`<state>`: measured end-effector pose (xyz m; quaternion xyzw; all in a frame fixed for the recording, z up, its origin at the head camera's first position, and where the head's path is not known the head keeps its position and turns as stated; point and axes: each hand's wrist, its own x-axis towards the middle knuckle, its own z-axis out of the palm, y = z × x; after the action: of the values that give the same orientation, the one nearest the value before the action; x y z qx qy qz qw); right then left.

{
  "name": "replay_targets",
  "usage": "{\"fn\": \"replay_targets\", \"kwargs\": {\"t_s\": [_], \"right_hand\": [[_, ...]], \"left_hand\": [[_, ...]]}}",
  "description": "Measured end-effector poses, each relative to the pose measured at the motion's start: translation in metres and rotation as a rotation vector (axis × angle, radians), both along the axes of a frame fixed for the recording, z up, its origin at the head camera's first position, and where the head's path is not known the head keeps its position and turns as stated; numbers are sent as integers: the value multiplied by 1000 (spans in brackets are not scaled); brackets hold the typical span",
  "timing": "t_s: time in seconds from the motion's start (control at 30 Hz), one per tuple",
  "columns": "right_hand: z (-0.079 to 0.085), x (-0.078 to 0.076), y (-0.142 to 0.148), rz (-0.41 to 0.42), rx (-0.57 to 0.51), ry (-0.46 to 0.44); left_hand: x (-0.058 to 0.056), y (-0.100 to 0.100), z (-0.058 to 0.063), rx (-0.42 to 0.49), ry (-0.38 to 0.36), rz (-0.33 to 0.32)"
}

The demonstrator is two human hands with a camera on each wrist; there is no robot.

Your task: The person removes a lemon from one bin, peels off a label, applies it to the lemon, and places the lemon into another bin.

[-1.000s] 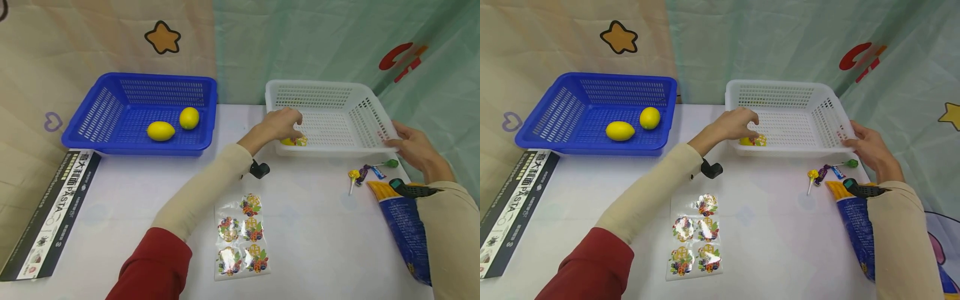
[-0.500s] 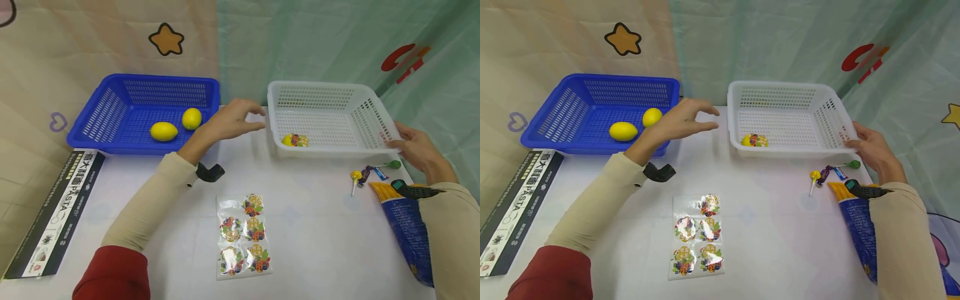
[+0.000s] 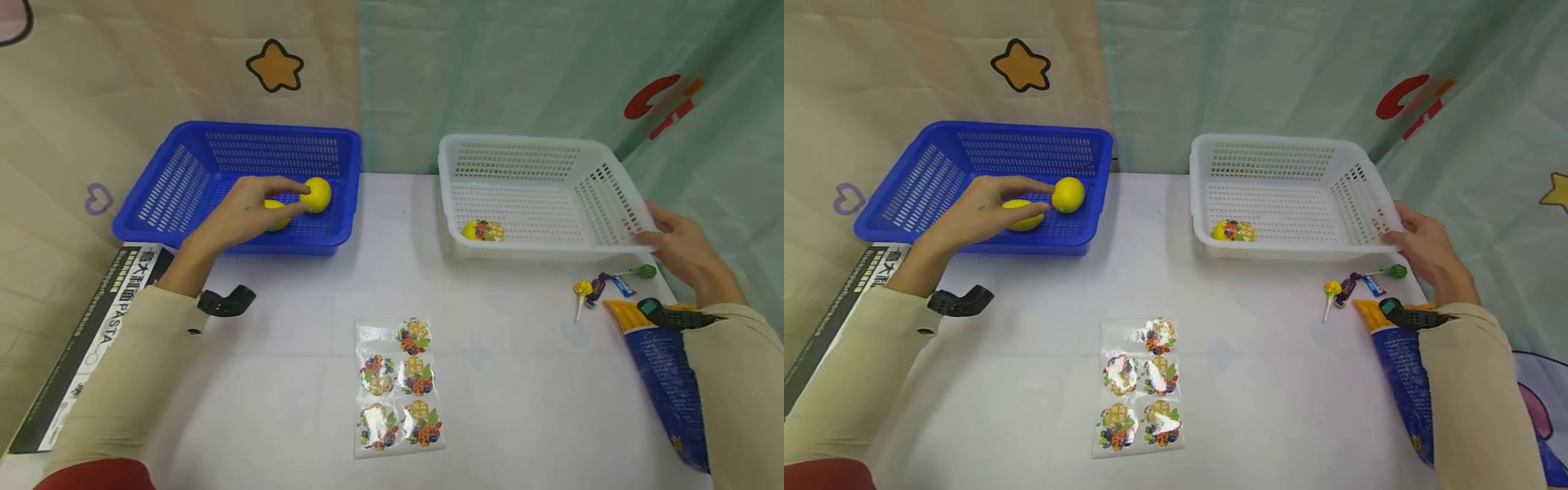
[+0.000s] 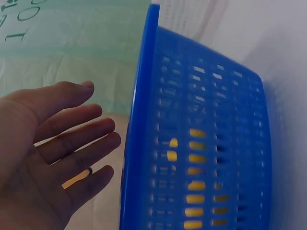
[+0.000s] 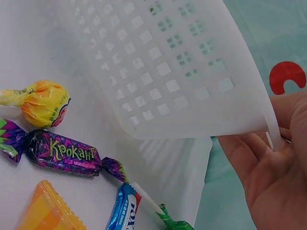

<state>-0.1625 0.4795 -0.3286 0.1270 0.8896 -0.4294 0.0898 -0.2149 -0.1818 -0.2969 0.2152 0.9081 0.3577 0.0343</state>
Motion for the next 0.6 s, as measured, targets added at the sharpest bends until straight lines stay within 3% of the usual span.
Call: {"fn": "replay_targets", "kwargs": {"t_s": [0.1,0.27,0.37,0.47,0.6], "right_hand": [[4,1,-6,-30,78,44],[14,-2,-31,-234,208,184],[22,-14,-62,-288,214,294],[31,-30,-103,-190,180,384],[42,-43,-166,-12,48,402]], "left_hand": [[3,-24,-3,-7,-17,51],[4,-43,-6,-10,-64,91],[1,-50,-7,-24,-81,96],[-5,-58,-9,-27,-96,89],[-14,-64,-14,-33,-116,75]]}}
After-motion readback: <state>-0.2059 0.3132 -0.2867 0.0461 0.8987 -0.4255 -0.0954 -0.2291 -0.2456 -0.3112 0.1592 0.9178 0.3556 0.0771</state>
